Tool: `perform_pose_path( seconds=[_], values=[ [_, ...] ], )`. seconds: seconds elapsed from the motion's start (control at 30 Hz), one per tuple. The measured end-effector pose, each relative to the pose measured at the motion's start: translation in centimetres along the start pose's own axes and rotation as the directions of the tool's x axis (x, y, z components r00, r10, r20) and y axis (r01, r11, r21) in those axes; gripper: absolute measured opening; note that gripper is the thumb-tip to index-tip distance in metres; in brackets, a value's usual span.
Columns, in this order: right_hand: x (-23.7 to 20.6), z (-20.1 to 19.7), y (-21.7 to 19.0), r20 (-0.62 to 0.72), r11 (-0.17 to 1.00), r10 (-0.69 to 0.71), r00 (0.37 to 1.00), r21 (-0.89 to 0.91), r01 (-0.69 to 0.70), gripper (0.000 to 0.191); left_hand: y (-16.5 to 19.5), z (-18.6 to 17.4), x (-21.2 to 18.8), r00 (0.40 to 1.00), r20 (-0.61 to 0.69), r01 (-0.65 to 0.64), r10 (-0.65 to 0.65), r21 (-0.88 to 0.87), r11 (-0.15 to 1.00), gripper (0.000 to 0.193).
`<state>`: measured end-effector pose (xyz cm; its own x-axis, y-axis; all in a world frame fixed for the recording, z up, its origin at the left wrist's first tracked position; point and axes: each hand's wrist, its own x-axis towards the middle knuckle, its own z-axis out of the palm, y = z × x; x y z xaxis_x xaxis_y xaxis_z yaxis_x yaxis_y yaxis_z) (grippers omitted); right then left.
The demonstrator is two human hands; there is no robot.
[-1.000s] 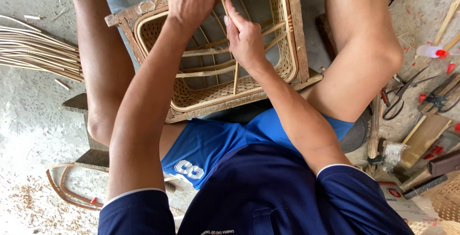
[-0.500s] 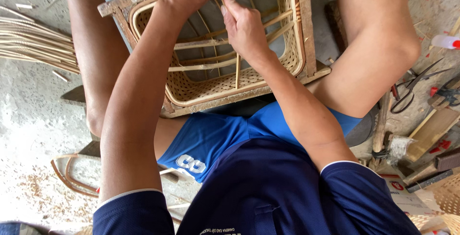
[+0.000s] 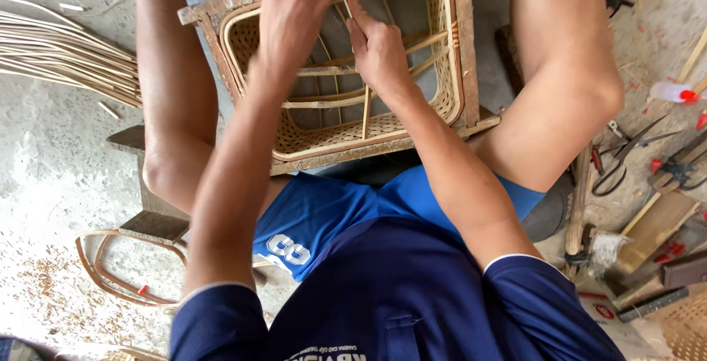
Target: The person sits on the workshop floor with a woven bamboo basket frame on their lap. They insert thin bamboo strips along the rim, tap them into place with a wooden mallet, cut and trim the strips with a knife, and press the woven sides to shape the basket.
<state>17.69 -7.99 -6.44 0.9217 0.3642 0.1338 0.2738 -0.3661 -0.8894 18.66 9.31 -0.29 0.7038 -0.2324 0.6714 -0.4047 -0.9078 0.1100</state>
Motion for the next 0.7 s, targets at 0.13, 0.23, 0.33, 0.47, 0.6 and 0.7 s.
perform_pose_path(
  seconds=[0.13, 0.23, 0.33, 0.47, 0.6, 0.7],
  values=[
    [0.6, -0.2, -0.2, 0.028, 0.998, 0.056, 0.998, 0.017, -0.056, 0.04, 3.0, -0.5, -2.0, 0.353, 0.51, 0.894, -0.785, -0.432, 0.122, 0.027],
    [0.9, -0.6, -0.6, 0.031, 0.996, 0.063, 0.998, -0.065, -0.06, 0.039, 3.1, 2.6, -2.2, 0.15, 0.652, 0.684, -0.744, -0.611, -0.398, 0.035],
    [1.3, -0.9, -1.2, 0.003, 0.998, 0.035, 0.999, -0.048, -0.035, 0.04, 2.7, 4.7, -2.0, 0.104, 0.627, 0.646, -0.772, -0.633, -0.426, 0.035],
    [2.1, -1.2, -2.0, 0.063, 0.988, 0.146, 0.987, -0.049, -0.144, 0.04, 2.8, 5.0, -1.1, 0.057, 0.592, 0.673, -0.804, -0.618, -0.407, 0.038],
    [2.3, -1.4, -2.4, 0.075, 0.995, 0.097, 0.992, -0.034, -0.095, 0.039, 2.8, 5.0, -0.5, 0.034, 0.582, 0.656, -0.813, -0.626, -0.421, 0.037],
    [2.2, -1.6, -2.5, 0.08, 0.998, 0.059, 0.995, -0.024, -0.057, 0.04, 2.6, 5.4, -0.9, 0.021, 0.577, 0.668, -0.817, -0.616, -0.418, 0.039]
  ],
)
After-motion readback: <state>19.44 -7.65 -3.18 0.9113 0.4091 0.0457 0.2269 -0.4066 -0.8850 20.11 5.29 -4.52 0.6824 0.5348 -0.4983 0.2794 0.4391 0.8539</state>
